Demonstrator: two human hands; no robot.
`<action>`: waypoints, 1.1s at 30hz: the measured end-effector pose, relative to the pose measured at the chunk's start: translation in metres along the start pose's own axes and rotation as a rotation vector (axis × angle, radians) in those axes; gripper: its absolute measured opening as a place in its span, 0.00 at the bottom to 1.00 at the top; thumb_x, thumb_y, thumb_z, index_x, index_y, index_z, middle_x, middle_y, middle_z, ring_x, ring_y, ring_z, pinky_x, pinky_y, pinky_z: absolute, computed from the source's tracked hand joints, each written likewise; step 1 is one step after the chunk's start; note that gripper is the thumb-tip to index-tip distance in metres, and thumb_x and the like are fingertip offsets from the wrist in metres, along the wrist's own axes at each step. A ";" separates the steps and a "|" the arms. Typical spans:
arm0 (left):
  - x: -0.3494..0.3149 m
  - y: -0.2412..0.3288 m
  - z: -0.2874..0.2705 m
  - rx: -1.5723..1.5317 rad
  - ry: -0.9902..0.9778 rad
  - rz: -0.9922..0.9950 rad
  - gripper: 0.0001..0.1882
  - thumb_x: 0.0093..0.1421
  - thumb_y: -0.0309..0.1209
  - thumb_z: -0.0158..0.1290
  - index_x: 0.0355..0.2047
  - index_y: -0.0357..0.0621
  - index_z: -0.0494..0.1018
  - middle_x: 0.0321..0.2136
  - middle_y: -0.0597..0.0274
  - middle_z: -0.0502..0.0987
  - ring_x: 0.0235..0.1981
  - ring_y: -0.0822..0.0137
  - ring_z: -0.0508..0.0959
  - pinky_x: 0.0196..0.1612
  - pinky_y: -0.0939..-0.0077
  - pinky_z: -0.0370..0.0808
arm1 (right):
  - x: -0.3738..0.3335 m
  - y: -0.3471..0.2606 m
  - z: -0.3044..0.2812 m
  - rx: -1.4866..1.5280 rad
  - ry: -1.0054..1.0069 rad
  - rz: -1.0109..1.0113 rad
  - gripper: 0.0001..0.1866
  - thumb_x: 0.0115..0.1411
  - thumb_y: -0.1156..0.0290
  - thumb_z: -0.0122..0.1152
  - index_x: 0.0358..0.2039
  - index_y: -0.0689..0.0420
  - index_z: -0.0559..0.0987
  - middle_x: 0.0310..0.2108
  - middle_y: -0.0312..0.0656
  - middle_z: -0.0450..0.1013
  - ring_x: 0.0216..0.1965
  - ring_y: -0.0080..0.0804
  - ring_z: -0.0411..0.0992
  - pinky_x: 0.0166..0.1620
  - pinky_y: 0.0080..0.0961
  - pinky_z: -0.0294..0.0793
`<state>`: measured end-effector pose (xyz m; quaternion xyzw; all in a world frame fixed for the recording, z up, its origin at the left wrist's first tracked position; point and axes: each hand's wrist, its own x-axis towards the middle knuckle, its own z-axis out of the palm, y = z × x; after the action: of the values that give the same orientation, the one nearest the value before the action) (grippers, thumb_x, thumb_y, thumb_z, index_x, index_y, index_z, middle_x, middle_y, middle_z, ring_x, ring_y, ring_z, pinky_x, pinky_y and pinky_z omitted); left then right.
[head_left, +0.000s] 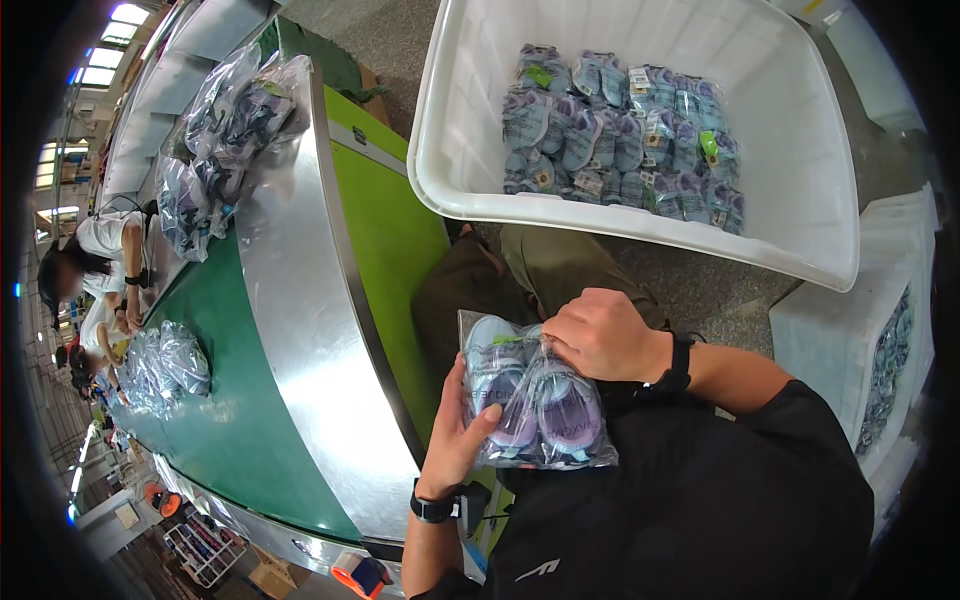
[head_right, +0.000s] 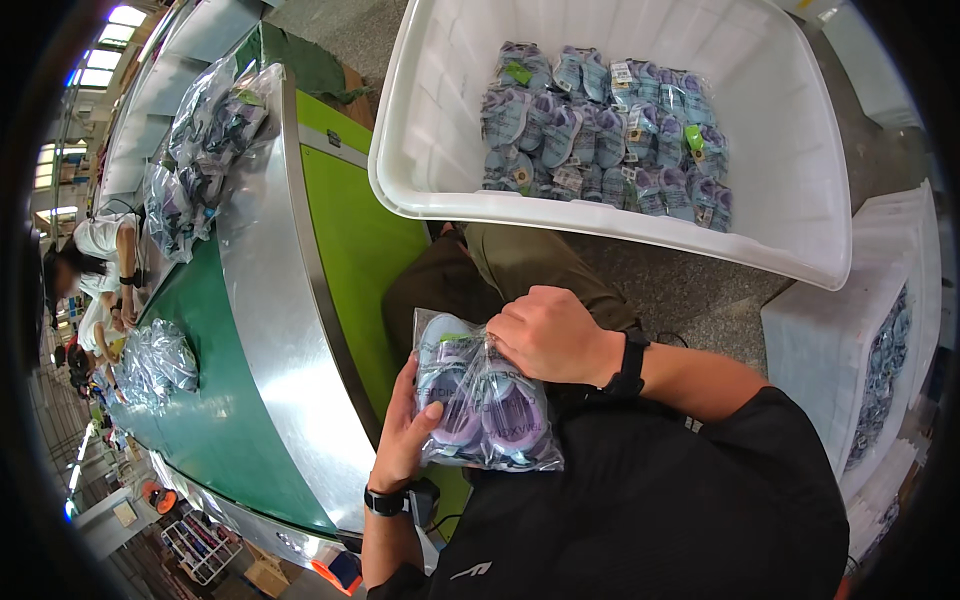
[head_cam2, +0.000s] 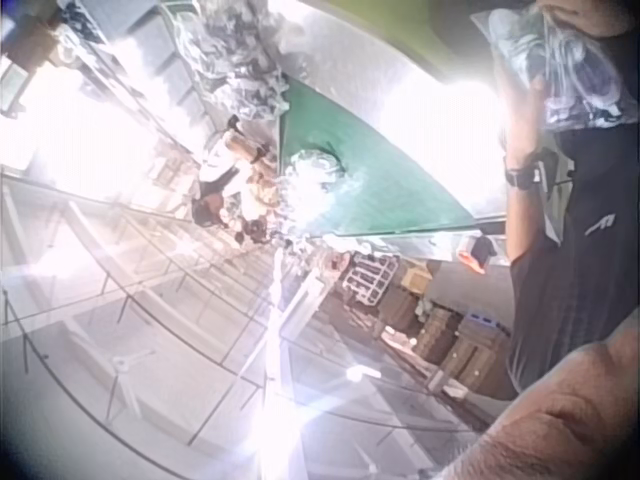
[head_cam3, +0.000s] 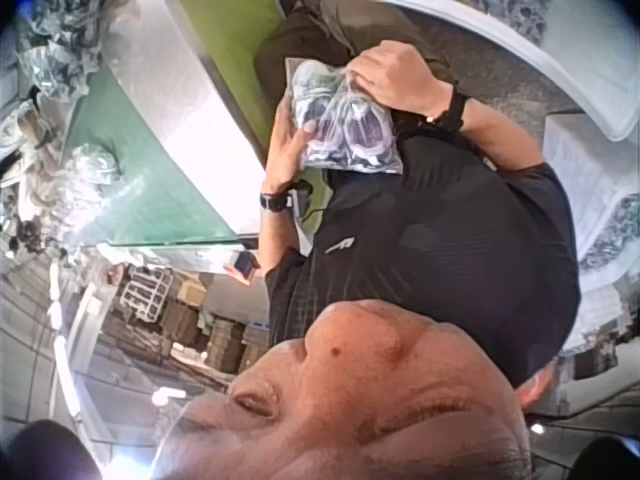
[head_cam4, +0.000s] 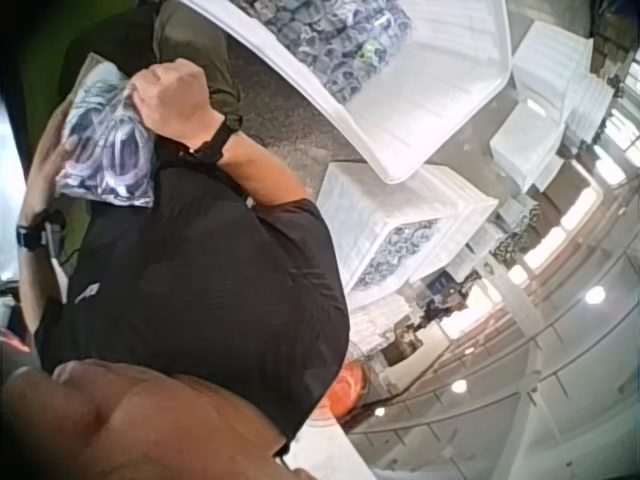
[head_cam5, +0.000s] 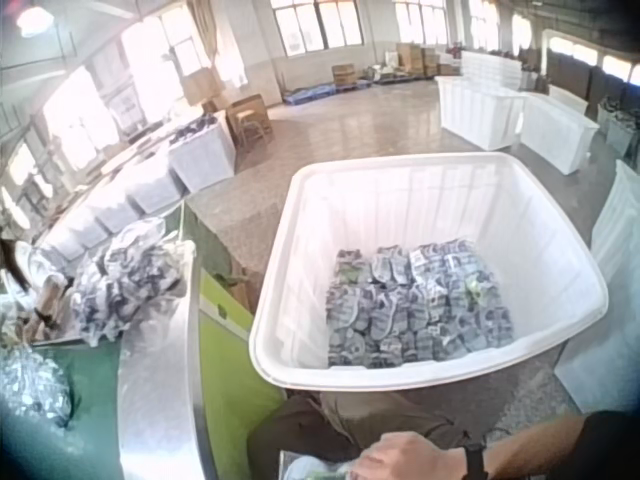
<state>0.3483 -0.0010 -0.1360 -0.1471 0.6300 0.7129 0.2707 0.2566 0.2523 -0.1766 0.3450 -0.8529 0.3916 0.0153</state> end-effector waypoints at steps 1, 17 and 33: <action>0.000 -0.003 0.002 -0.008 0.001 -0.005 0.48 0.62 0.35 0.59 0.70 0.29 0.41 0.67 0.46 0.54 0.67 0.60 0.58 0.69 0.66 0.52 | -0.001 0.001 0.002 0.001 0.033 0.009 0.06 0.49 0.73 0.67 0.28 0.55 0.79 0.24 0.36 0.76 0.25 0.36 0.74 0.31 0.33 0.71; 0.000 0.003 0.017 -0.036 0.023 -0.023 0.44 0.64 0.33 0.57 0.69 0.27 0.42 0.64 0.45 0.59 0.64 0.62 0.62 0.67 0.68 0.57 | -0.006 0.001 -0.005 0.094 0.060 0.160 0.06 0.49 0.77 0.64 0.30 0.57 0.80 0.25 0.40 0.77 0.25 0.42 0.74 0.31 0.35 0.72; -0.005 0.024 0.014 0.005 0.005 0.134 0.46 0.58 0.31 0.59 0.70 0.32 0.45 0.63 0.46 0.62 0.63 0.58 0.65 0.66 0.65 0.58 | 0.011 0.012 -0.036 0.649 -0.128 0.239 0.08 0.58 0.67 0.62 0.34 0.59 0.79 0.32 0.42 0.76 0.34 0.39 0.75 0.41 0.32 0.74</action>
<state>0.3401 0.0101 -0.1112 -0.1058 0.6408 0.7276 0.2211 0.2319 0.2763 -0.1562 0.2535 -0.7176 0.6188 -0.1947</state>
